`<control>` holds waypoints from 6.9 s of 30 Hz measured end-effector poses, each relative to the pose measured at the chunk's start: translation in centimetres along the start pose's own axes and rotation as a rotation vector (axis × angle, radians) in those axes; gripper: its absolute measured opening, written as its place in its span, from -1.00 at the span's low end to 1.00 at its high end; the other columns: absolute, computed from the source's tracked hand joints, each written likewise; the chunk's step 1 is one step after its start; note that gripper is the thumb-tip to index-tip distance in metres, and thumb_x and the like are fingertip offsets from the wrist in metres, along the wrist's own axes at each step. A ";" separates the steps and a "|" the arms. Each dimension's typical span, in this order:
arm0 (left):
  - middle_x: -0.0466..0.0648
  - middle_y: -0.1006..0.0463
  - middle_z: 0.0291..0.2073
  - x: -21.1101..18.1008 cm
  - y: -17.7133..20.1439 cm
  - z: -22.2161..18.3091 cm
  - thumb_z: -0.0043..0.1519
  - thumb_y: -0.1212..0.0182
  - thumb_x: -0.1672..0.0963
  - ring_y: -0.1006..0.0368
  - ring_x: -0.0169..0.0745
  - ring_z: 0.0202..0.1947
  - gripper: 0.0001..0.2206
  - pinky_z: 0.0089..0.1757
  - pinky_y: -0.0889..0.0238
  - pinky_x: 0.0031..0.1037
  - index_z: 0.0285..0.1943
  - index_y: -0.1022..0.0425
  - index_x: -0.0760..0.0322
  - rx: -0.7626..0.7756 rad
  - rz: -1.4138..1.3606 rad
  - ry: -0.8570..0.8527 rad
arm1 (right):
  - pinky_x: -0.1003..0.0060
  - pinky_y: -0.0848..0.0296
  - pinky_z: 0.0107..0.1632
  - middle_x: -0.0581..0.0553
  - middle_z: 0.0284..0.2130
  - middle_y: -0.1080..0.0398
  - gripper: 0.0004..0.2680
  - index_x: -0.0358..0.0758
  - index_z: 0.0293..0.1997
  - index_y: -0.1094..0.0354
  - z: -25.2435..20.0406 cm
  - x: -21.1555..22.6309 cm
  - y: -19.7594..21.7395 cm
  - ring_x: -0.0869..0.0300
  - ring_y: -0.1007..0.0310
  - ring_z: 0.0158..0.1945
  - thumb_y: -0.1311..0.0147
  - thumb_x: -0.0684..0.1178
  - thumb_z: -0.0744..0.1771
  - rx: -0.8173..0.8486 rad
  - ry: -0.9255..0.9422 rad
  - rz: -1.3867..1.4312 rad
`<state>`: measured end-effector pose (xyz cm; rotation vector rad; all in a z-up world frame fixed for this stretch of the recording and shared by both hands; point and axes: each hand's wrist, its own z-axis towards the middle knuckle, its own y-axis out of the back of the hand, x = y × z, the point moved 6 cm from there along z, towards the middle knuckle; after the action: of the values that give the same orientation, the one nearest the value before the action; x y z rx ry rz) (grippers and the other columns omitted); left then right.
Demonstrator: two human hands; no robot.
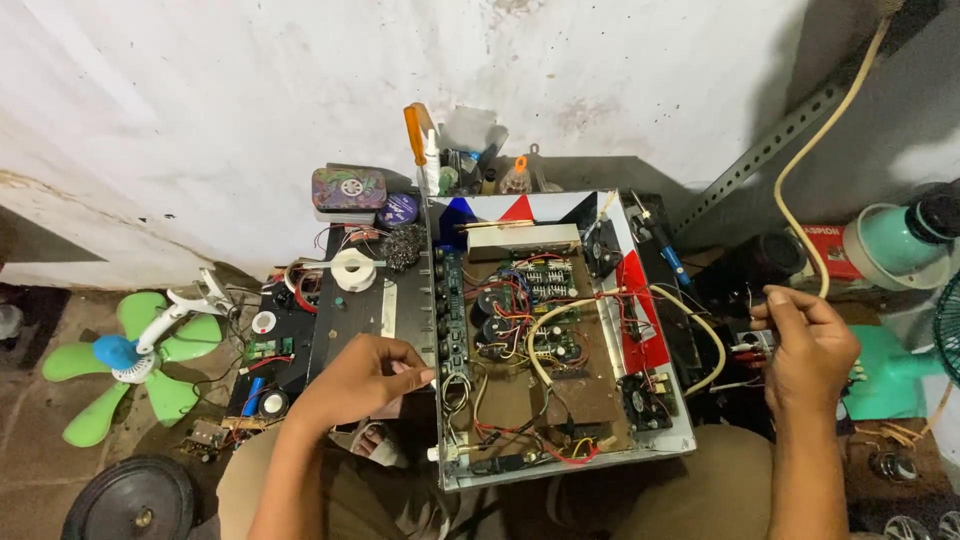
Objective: Inspecting and wiring the internal components of an audio amplifier chassis
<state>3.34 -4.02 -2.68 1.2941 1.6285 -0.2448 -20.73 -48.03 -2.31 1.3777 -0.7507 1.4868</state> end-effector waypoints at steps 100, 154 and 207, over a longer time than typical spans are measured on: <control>-0.10 -0.51 -0.61 0.2 -0.2 0.3 0.26 -0.35 0.04 -0.07 -0.37 -0.65 -0.75 -0.46 0.05 -0.43 -0.35 -0.71 0.29 0.002 -0.010 -0.001 | 0.55 -0.46 -0.20 -0.06 -0.36 -0.46 -0.93 -0.28 -0.03 -0.46 -0.2 0.5 -0.1 0.34 -0.43 -0.33 -0.13 -0.13 0.44 0.001 -0.022 0.047; -0.06 -0.47 -0.59 2.3 -0.7 1.7 0.27 -0.36 0.07 -0.13 -0.28 -0.59 -0.78 -0.40 -0.04 -0.37 -0.33 -0.72 0.30 0.031 -0.038 0.024 | 0.38 -0.45 -0.19 -0.14 -0.38 -0.47 -0.90 -0.34 -0.04 -0.50 0.2 0.5 0.4 0.23 -0.42 -0.35 -0.12 -0.15 0.41 -0.001 0.011 0.007; 0.00 -0.72 -0.33 1.1 -0.3 -1.0 0.37 -0.14 0.02 -0.56 -0.31 -0.36 -0.68 -0.29 -0.34 -0.45 -0.28 -0.64 0.31 0.024 -0.125 -0.124 | 0.33 -0.29 -0.20 -0.14 -0.43 -0.40 -0.74 -0.40 -0.17 -0.48 -10.0 -1.8 -0.2 0.24 -0.33 -0.34 -0.13 -0.08 0.61 0.011 0.166 -0.365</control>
<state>2.58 -2.79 -3.24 1.1731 1.6057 -0.4139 -24.64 -39.38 -5.88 1.3000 -0.3632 1.2957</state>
